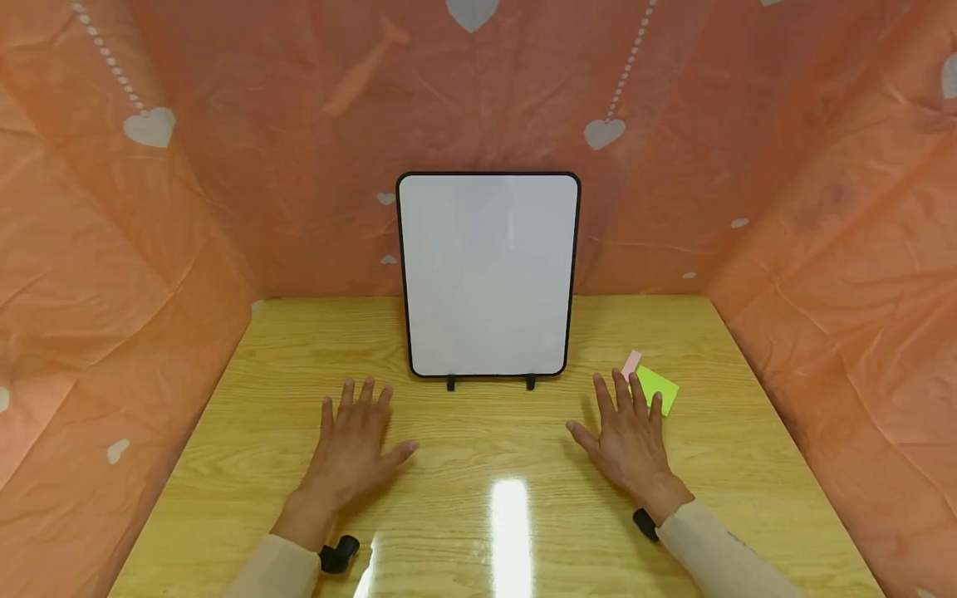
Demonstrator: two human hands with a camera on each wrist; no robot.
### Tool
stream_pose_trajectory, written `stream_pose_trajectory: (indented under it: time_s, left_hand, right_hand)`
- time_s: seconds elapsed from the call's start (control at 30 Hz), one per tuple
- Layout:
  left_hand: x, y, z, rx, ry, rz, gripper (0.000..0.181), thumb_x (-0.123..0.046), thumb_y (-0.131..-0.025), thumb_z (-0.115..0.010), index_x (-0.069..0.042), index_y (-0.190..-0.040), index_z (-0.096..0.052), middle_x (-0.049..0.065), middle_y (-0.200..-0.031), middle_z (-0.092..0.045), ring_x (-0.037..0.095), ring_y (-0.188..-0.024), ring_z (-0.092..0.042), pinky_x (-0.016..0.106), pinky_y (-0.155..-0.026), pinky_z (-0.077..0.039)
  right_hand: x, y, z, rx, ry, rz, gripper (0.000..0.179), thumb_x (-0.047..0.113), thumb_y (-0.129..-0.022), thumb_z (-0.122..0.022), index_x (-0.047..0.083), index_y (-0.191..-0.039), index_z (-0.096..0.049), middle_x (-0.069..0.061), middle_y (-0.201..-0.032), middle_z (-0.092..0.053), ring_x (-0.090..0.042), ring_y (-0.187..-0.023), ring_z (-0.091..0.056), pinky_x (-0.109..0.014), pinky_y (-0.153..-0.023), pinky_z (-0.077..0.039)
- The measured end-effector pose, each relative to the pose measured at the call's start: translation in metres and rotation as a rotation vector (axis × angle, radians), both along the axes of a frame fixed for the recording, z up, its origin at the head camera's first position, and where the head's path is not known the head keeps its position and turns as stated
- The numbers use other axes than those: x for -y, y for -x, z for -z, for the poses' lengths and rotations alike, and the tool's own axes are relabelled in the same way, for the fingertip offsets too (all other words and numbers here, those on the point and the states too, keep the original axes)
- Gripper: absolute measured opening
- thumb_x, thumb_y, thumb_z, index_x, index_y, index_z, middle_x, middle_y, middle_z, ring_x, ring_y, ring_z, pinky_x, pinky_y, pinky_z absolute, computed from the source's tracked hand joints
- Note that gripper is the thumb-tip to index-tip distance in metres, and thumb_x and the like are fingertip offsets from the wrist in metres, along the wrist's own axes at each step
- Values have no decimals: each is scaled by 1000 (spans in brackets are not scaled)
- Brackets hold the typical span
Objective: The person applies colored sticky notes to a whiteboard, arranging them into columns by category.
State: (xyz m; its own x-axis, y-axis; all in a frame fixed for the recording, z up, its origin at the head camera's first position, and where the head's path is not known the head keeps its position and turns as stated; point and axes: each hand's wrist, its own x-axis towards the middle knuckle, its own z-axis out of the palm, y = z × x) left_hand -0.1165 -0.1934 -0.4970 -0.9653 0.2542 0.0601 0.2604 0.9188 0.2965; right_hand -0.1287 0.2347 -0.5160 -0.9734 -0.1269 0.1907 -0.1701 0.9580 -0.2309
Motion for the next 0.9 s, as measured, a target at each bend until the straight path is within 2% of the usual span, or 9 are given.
stream_pose_trajectory:
  time_s: [0.17,0.27,0.4,0.57,0.73,0.9]
  left_hand:
    - [-20,-1,1,-53,0,104,94,-56,-98,-68,-3,-166,-30,27,-171,-25,49,-161,-11,68,-129,-15]
    - [-36,-1,3,-62,33,172,93,-57,-100,-65,-3,-166,-29,25,-171,-26,47,-161,-15,65,-130,-19]
    - [-59,1,3,-32,78,264,91,-60,-104,-57,-4,-168,-25,23,-173,-24,44,-162,-16,61,-131,-21]
    - [-90,6,1,12,81,367,90,-61,-105,-54,-5,-168,-22,21,-174,-22,40,-163,-16,56,-132,-20]
    - [-118,12,1,53,113,432,91,-64,-105,-50,-10,-170,-16,16,-177,-16,34,-165,-11,52,-134,-17]
    - [-142,15,2,66,179,489,91,-67,-105,-47,-14,-171,-14,12,-178,-14,30,-165,-10,49,-135,-17]
  right_hand:
    - [-3,1,0,8,12,5,91,60,-100,-63,4,-165,-33,-28,-169,-27,-52,-158,-15,-81,-121,-12]
    - [-6,1,0,9,12,8,89,57,-101,-62,1,-163,-34,-29,-168,-29,-52,-157,-18,-79,-122,-15]
    - [-12,4,0,33,3,11,86,52,-104,-61,-5,-161,-33,-31,-167,-30,-54,-156,-22,-76,-123,-21]
    - [-24,9,-2,91,-3,41,83,45,-104,-62,-11,-159,-33,-35,-165,-31,-56,-154,-24,-75,-122,-25]
    - [-40,13,-1,122,1,79,83,43,-104,-62,-14,-157,-33,-37,-162,-33,-58,-152,-26,-77,-120,-25]
    - [-50,15,0,158,6,74,86,44,-105,-62,-17,-157,-30,-40,-162,-31,-60,-151,-26,-79,-119,-25]
